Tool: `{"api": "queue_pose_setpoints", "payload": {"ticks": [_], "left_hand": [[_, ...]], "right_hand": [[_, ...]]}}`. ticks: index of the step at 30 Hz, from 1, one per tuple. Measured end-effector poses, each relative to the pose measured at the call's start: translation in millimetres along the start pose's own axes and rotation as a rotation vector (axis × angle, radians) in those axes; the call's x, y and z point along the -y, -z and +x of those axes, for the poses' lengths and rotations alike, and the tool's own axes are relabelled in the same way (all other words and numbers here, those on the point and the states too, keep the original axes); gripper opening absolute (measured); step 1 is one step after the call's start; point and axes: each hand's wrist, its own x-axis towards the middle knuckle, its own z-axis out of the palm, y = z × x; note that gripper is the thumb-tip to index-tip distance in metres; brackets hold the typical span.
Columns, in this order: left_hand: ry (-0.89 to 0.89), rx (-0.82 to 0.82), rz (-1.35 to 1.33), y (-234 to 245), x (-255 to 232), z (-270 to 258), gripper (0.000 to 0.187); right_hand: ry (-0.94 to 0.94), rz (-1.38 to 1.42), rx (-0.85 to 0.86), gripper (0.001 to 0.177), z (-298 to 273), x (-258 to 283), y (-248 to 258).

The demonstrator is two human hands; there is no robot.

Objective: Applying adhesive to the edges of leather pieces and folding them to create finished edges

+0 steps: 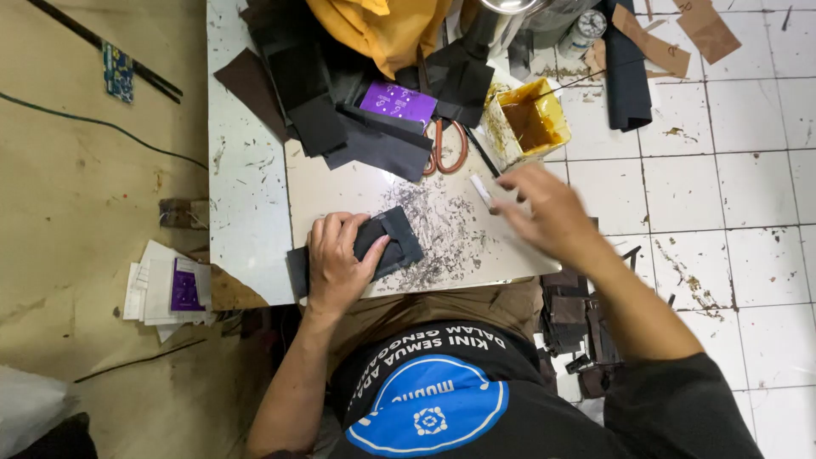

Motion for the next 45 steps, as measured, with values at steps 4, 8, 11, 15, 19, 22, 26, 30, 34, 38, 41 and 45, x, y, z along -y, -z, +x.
{"api": "queue_pose_setpoints", "payload": {"ticks": [4,8,11,15,19,22,26,30,34,38,41,45], "left_hand": [[-0.011,0.008,0.021,0,-1,-1,0.039],[-0.016,-0.007,-0.001,0,0,0,0.037],[-0.009,-0.008,-0.014,1,-1,-1,0.037],[-0.009,-0.008,-0.004,-1,1,0,0.038],[-0.021,0.033,0.061,7,-8,4,0.038],[-0.028,0.029,0.054,6,-7,3,0.039],[-0.018,0.023,0.072,7,-9,4,0.032],[0.006,0.045,0.071,5,-6,2,0.028],[0.003,0.035,0.06,5,-7,3,0.024],[0.01,0.041,0.057,3,-5,2,0.023],[0.004,0.037,0.047,5,-6,3,0.023],[0.001,0.035,0.054,5,-6,2,0.022]], "right_hand": [[-0.211,-0.196,0.236,0.039,-9,-7,-43],[0.008,-0.41,0.057,0.035,-13,-39,-84],[-0.055,-0.135,0.1,0.031,6,-10,-37],[-0.091,0.186,-0.236,0.027,26,11,49],[-0.283,0.256,-0.197,0.042,46,2,88],[-0.315,0.095,-0.084,0.036,54,-16,80],[-0.178,-0.077,-0.029,0.025,55,-47,57],[-0.145,-0.268,-0.001,0.028,57,-61,42],[-0.092,-0.326,-0.025,0.024,60,-68,36],[-0.276,-0.282,0.142,0.027,70,-49,49],[-0.454,-0.112,0.219,0.026,77,-24,76],[-0.475,0.224,0.077,0.017,73,-17,100]]}}
